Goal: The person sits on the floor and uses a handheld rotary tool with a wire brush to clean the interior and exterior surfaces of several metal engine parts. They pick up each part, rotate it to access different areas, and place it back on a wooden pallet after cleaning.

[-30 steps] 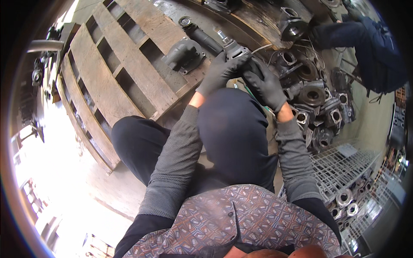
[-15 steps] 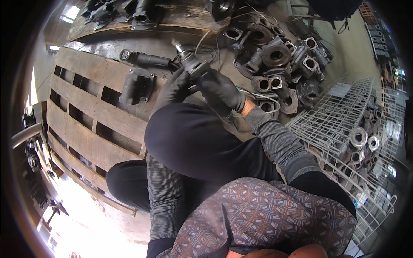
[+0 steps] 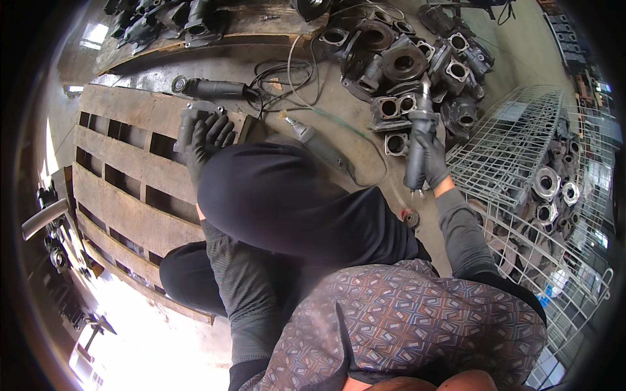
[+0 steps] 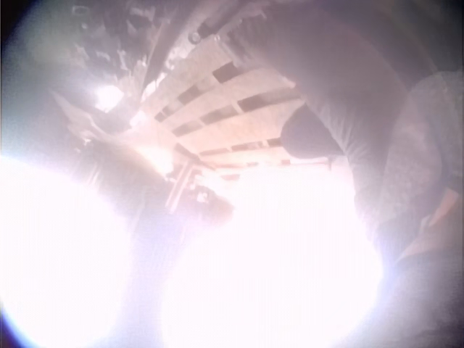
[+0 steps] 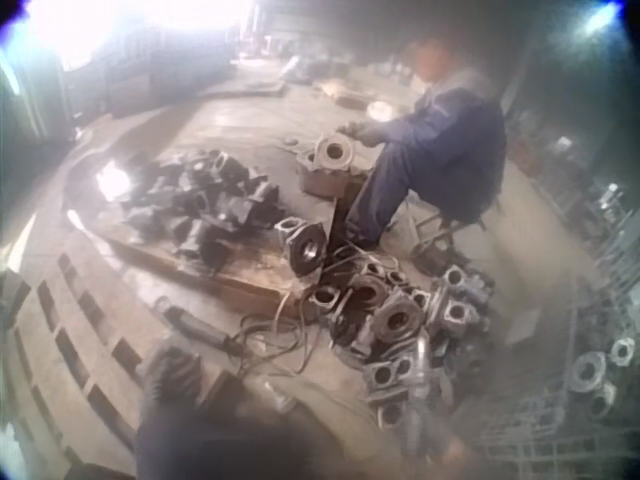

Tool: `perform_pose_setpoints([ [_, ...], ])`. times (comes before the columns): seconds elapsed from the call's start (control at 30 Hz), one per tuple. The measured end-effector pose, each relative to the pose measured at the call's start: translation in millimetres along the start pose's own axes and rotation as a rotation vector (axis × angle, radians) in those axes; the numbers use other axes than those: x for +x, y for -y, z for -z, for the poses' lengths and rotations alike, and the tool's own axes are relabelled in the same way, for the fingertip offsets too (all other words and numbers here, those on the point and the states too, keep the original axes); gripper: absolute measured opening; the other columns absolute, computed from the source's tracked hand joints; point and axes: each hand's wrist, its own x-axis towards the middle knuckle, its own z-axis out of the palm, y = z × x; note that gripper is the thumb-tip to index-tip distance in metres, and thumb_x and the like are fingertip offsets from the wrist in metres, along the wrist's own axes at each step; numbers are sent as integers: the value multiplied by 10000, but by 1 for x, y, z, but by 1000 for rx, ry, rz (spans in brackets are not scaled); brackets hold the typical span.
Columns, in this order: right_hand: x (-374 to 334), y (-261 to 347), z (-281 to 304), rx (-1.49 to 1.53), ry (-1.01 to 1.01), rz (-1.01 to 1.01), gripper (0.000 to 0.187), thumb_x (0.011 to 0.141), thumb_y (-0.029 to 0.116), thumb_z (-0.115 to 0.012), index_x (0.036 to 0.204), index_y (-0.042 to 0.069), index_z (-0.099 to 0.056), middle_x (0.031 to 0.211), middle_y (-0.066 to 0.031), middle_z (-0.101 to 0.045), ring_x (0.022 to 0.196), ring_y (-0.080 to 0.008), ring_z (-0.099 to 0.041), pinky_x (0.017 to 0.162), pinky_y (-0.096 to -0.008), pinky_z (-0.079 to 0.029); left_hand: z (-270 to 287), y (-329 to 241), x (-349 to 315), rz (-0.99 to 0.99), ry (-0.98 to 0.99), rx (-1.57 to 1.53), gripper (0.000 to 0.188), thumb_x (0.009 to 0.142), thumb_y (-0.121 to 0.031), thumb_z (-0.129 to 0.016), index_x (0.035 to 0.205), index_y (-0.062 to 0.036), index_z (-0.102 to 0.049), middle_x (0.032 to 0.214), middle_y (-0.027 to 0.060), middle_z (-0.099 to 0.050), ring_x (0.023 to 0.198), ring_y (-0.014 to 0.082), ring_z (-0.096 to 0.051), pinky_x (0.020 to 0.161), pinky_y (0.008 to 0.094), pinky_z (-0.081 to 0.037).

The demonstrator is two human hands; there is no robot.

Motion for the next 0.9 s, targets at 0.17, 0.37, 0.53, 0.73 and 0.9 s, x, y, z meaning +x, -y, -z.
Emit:
perform_pose_setpoints([
  [0.17,-9,-56,42,-180,-143,120,394,877,262,-800,1131,14,-631,933,-85,-692,760,-174,-659,718,-347,-556,7,-15,-31,-82,84,3,514,1082,-343,-520,1411,53,-523,1354,214,-633,1233,301,-617,1098,407,-460],
  [0.37,21,-116,72,-409,-401,277,513,786,301,-879,1124,7,-628,995,-93,-699,853,-205,-631,821,-369,-514,26,-25,-69,-140,206,25,489,1093,-329,-497,1394,52,-551,1344,197,-647,1227,281,-621,1097,391,-458],
  [0.53,55,-126,75,-422,-421,347,562,757,299,-889,1135,-8,-608,991,-115,-704,862,-249,-644,827,-394,-520,43,-26,-85,-161,180,43,465,1107,-311,-466,1375,52,-581,1335,176,-661,1222,255,-624,1094,373,-458],
  [0.73,102,-81,74,-658,-425,337,589,744,288,-895,1176,16,-601,1041,-160,-728,905,-303,-684,859,-441,-519,65,-33,-86,-49,172,-38,494,1112,-331,-447,1384,64,-567,1369,179,-641,1262,242,-598,1111,374,-436],
  [0.9,125,-64,83,-551,-447,410,500,719,249,-911,1074,15,-648,956,-119,-725,837,-281,-659,832,-423,-509,84,-33,-89,-34,138,-46,544,1104,-376,-450,1402,71,-536,1383,198,-619,1278,261,-577,1127,390,-407],
])
